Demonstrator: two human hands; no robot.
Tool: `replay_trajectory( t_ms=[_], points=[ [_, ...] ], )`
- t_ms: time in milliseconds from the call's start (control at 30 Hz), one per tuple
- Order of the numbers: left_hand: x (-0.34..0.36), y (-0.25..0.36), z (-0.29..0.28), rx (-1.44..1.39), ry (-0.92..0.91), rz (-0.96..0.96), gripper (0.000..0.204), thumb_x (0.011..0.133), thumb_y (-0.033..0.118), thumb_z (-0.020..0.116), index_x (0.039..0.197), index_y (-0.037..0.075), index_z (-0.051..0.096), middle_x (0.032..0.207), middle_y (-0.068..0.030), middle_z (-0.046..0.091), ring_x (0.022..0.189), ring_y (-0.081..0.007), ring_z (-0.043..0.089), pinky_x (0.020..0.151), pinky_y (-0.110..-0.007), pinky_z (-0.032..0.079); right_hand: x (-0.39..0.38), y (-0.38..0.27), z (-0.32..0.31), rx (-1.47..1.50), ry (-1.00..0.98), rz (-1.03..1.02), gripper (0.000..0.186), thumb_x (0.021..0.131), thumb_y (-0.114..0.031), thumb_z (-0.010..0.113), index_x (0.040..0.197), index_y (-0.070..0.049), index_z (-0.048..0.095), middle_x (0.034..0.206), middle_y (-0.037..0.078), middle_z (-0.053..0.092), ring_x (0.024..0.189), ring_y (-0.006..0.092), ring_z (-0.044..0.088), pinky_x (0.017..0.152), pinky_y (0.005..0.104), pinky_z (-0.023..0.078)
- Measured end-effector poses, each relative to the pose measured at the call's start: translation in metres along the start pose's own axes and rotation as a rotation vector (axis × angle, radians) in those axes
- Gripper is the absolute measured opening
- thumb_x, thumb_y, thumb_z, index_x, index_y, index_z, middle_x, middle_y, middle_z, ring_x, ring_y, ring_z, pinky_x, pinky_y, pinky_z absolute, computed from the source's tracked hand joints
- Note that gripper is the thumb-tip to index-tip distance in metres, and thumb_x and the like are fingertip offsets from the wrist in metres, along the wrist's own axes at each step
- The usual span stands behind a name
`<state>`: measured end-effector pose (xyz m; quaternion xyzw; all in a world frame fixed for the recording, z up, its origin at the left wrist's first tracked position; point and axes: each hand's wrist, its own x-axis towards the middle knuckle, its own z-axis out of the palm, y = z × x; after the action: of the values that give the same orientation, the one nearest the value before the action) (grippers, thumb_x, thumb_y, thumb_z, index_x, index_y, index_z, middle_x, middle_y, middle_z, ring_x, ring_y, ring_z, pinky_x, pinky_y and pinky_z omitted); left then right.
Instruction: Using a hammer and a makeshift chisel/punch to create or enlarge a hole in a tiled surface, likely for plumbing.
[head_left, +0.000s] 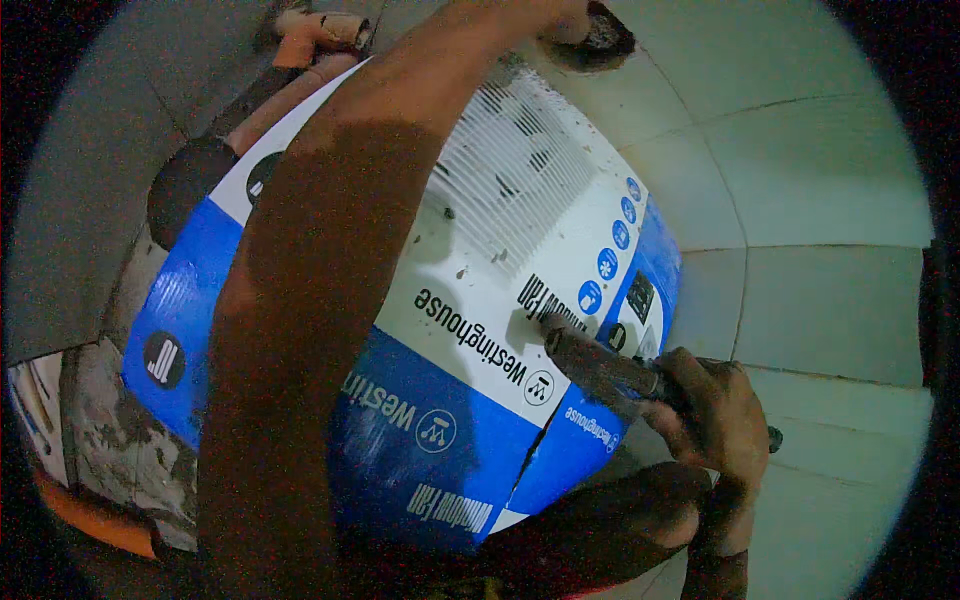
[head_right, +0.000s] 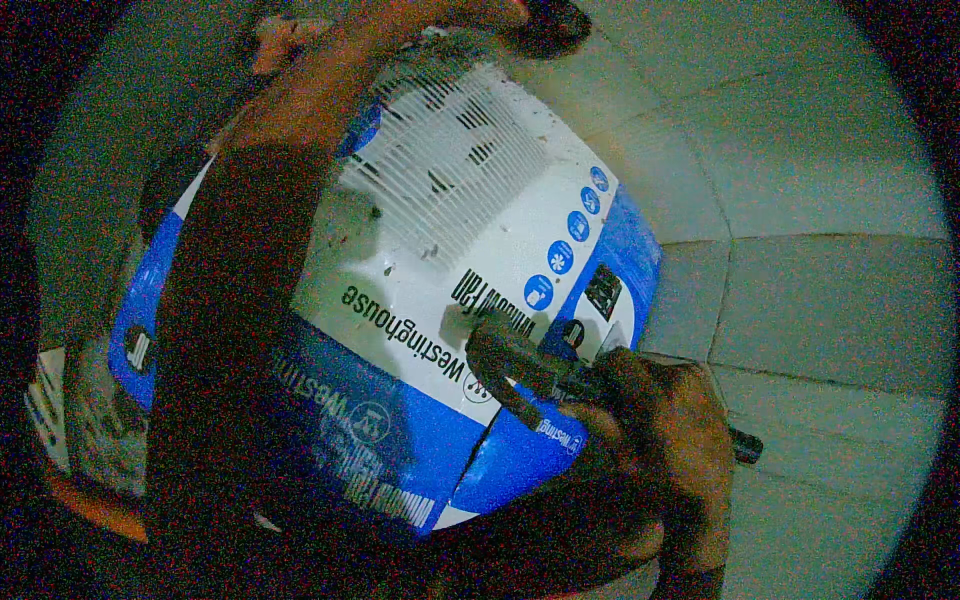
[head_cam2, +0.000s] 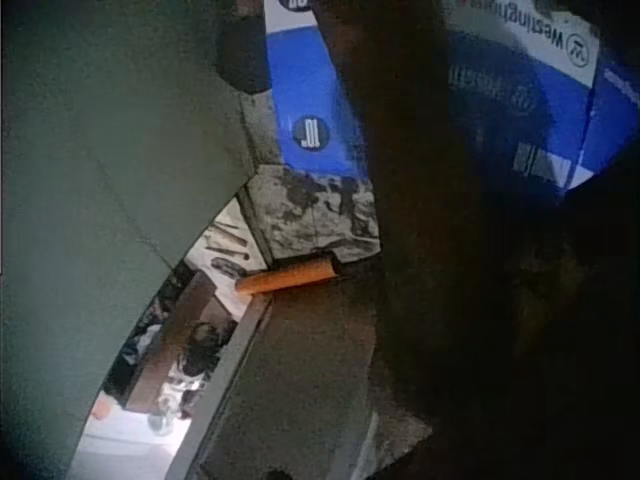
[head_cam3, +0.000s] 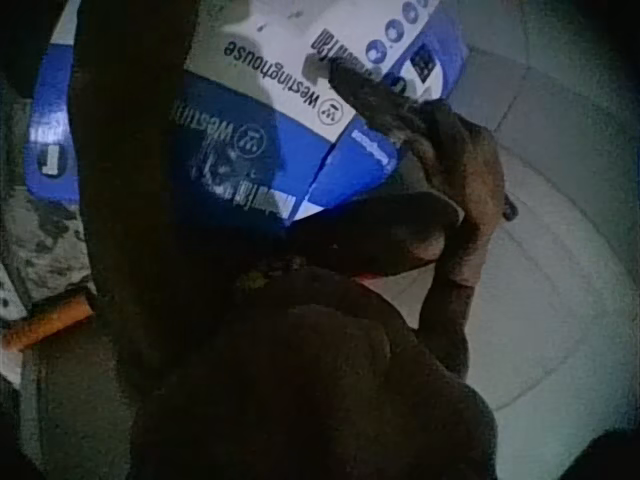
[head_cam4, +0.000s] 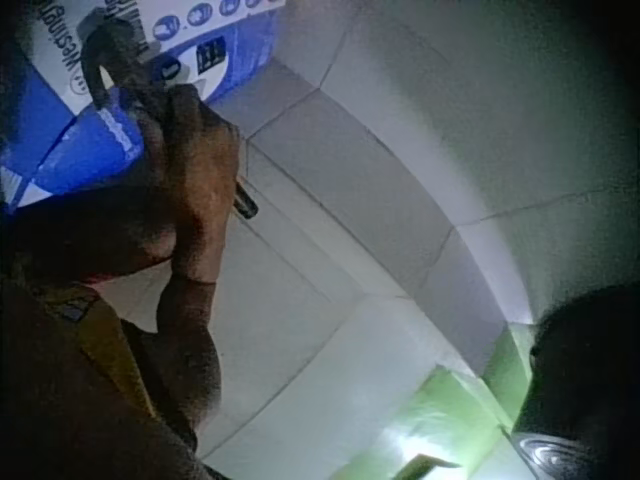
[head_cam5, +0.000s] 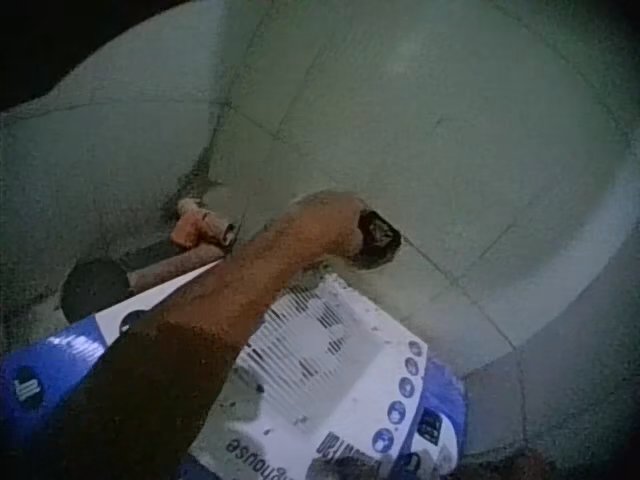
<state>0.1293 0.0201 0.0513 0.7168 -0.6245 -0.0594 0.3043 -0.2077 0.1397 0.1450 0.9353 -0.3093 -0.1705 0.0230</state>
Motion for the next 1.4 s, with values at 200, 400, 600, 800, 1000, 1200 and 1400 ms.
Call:
replay_trajectory(
  t_ms=[200,400,600,800,1000,1200,1400],
  points=[
    [0.010,0.016,0.014,-0.021,0.131,-0.301,0.034,0.077,0.023,0.064,0.102,0.001,0.067,0.105,-0.0199,0.067,0.099,-0.0347,0.065,0.085,-0.044,0.051,0.003,0.003,-0.002,0.108,-0.065,0.052,0.043,0.075,-0.041,0.073,0.092,-0.005,0.059,0.069,0.016,0.062,0.064,0.0381,0.061,0.055,0.0440,0.046],
    [0.000,0.018,0.029,-0.050,0.209,-0.201,0.035,0.077,0.026,0.063,0.106,0.006,0.066,0.105,-0.0201,0.066,0.098,-0.0384,0.064,0.087,-0.044,0.051,-0.004,0.000,-0.006,0.091,-0.051,-0.020,0.039,0.075,-0.036,0.075,0.089,-0.004,0.058,0.067,0.016,0.061,0.062,0.0389,0.061,0.055,0.0449,0.047],
    [-0.016,0.005,0.020,-0.077,0.260,-0.029,0.036,0.077,0.023,0.066,0.107,0.004,0.063,0.097,-0.0212,0.067,0.092,-0.0370,0.065,0.083,-0.046,0.051,-0.010,0.002,-0.001,0.105,0.000,-0.109,0.037,0.077,-0.034,0.073,0.088,-0.002,0.057,0.071,0.016,0.063,0.065,0.0381,0.062,0.056,0.0449,0.048],
    [-0.006,0.008,0.051,0.047,0.203,-0.088,0.027,0.082,0.018,0.060,0.108,0.012,0.063,0.098,-0.0191,0.067,0.094,-0.0352,0.065,0.081,-0.046,0.052,-0.011,0.005,-0.004,0.101,-0.057,-0.096,0.037,0.078,-0.036,0.071,0.091,-0.003,0.057,0.079,0.016,0.065,0.071,0.0376,0.064,0.061,0.0445,0.050],
    [0.041,0.008,0.098,0.102,0.178,-0.148,0.019,0.087,0.013,0.053,0.099,0.010,0.067,0.101,-0.0171,0.067,0.095,-0.0364,0.065,0.079,-0.049,0.052,-0.010,0.003,-0.009,0.047,-0.078,-0.070,0.040,0.079,-0.037,0.070,0.095,-0.003,0.058,0.079,0.017,0.065,0.071,0.0390,0.063,0.061,0.0447,0.050],
    [0.055,-0.014,0.090,-0.053,0.405,-0.133,0.025,0.083,0.024,0.059,0.098,0.006,0.068,0.099,-0.0202,0.067,0.095,-0.0377,0.065,0.082,-0.047,0.052,-0.009,0.007,-0.006,0.163,-0.106,-0.064,0.039,0.078,-0.036,0.071,0.093,-0.002,0.058,0.077,0.018,0.064,0.071,0.0399,0.062,0.063,0.0453,0.050],
    [0.027,-0.028,0.006,0.025,0.101,-0.058,0.045,0.077,0.042,0.064,0.098,0.002,0.069,0.095,-0.0224,0.068,0.089,-0.0385,0.065,0.079,-0.044,0.052,-0.003,0.010,-0.004,0.085,-0.124,-0.052,0.041,0.076,-0.039,0.071,0.095,-0.004,0.059,0.079,0.016,0.065,0.072,0.0393,0.063,0.063,0.0453,0.048]
  ],
)
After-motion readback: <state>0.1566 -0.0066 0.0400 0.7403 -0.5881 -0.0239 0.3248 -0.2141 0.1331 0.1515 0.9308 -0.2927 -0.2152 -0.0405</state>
